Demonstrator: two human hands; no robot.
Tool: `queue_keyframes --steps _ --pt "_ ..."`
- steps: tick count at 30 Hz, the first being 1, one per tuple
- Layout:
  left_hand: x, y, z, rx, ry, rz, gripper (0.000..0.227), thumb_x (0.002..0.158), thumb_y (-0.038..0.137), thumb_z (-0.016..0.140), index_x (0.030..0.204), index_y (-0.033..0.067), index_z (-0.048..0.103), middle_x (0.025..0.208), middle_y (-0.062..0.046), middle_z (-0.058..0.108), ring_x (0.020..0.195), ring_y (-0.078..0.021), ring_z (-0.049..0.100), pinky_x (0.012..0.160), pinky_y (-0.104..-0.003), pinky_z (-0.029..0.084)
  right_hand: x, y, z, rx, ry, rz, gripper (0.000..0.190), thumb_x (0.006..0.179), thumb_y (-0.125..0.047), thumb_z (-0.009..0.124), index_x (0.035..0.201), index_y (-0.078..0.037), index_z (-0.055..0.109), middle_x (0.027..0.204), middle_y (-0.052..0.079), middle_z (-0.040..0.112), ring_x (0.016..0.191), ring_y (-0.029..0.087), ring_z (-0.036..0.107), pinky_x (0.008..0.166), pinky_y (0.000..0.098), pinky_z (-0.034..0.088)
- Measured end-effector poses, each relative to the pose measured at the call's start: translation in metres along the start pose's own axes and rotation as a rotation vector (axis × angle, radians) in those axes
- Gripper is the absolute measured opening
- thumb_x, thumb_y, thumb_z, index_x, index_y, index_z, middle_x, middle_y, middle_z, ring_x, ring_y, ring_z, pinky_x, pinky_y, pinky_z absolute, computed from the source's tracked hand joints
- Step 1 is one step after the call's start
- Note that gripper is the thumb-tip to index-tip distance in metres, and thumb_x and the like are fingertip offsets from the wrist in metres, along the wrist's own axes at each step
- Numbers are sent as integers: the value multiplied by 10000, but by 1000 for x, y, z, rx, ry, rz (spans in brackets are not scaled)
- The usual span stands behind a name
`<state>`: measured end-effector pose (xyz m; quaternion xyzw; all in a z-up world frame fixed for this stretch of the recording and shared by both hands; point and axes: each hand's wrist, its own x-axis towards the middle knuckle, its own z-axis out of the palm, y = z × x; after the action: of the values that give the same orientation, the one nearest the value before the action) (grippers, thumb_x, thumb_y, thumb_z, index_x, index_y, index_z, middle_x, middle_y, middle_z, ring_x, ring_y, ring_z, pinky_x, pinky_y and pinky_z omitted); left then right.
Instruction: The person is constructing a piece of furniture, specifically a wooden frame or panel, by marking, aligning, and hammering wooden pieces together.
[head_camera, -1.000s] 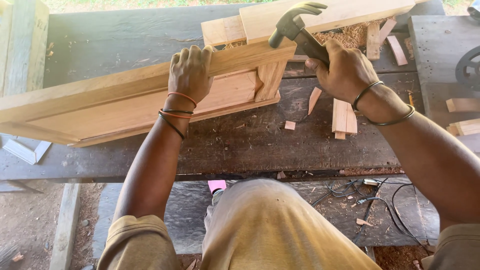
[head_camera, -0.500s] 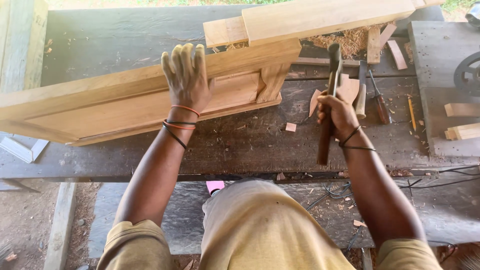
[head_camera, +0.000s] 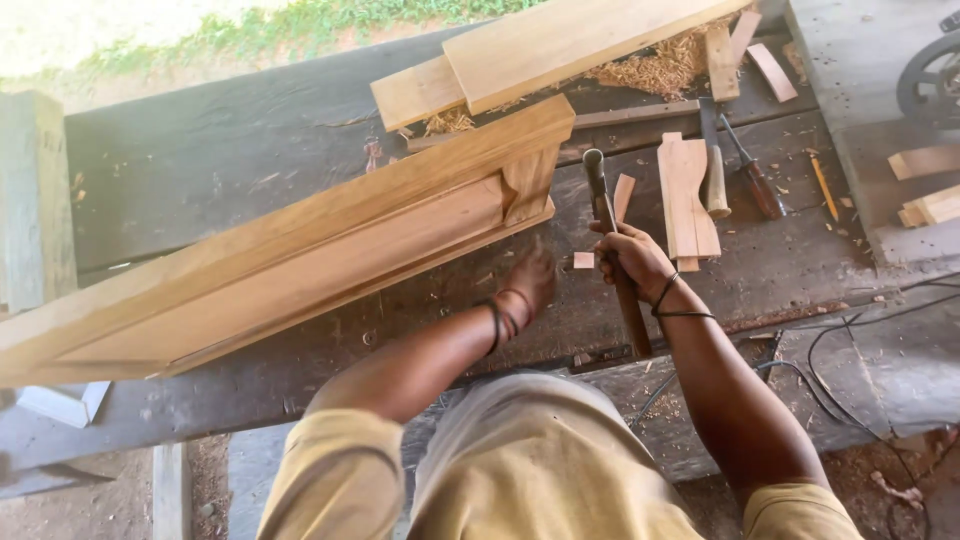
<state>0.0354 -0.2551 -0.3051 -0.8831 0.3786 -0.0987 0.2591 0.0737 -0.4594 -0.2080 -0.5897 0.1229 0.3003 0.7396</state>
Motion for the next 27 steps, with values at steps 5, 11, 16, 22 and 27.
queue_keyframes --steps 5,11,16,22,27 --pt "72 -29 -2 444 -462 -115 484 1053 295 476 1411 7 626 1358 -148 663 1300 -347 564 1110 -552 352 -3 -9 4 -155 23 -56 344 915 -98 559 1252 -97 629 681 58 577 496 138 551 443 291 485" --pt "134 1 138 486 -456 -112 539 1069 318 353 1527 45 431 1524 -95 468 1423 -289 402 1160 -537 265 13 -29 18 -186 -104 -25 317 1052 -400 424 1127 -124 560 689 46 626 457 116 530 401 274 447" --pt "142 8 147 226 -595 -58 595 1020 303 403 1566 75 342 1607 -59 359 1488 -270 316 1200 -516 238 28 -35 -1 -266 -191 -8 343 1059 -411 420 1134 -117 581 684 31 591 456 110 519 404 272 438" --pt "127 31 172 228 -535 -133 547 1034 262 422 1545 69 457 1534 -93 489 1414 -269 419 1164 -481 275 34 -41 -7 -241 -288 39 357 1101 -383 434 1124 -47 551 692 22 557 477 102 517 411 265 444" --pt "120 3 115 232 -595 -140 458 1034 211 463 1456 86 591 1435 -92 585 1359 -285 500 1090 -490 373 18 -72 1 -162 -385 -51 411 1060 -378 414 1368 -139 543 687 -13 532 440 79 476 383 239 418"
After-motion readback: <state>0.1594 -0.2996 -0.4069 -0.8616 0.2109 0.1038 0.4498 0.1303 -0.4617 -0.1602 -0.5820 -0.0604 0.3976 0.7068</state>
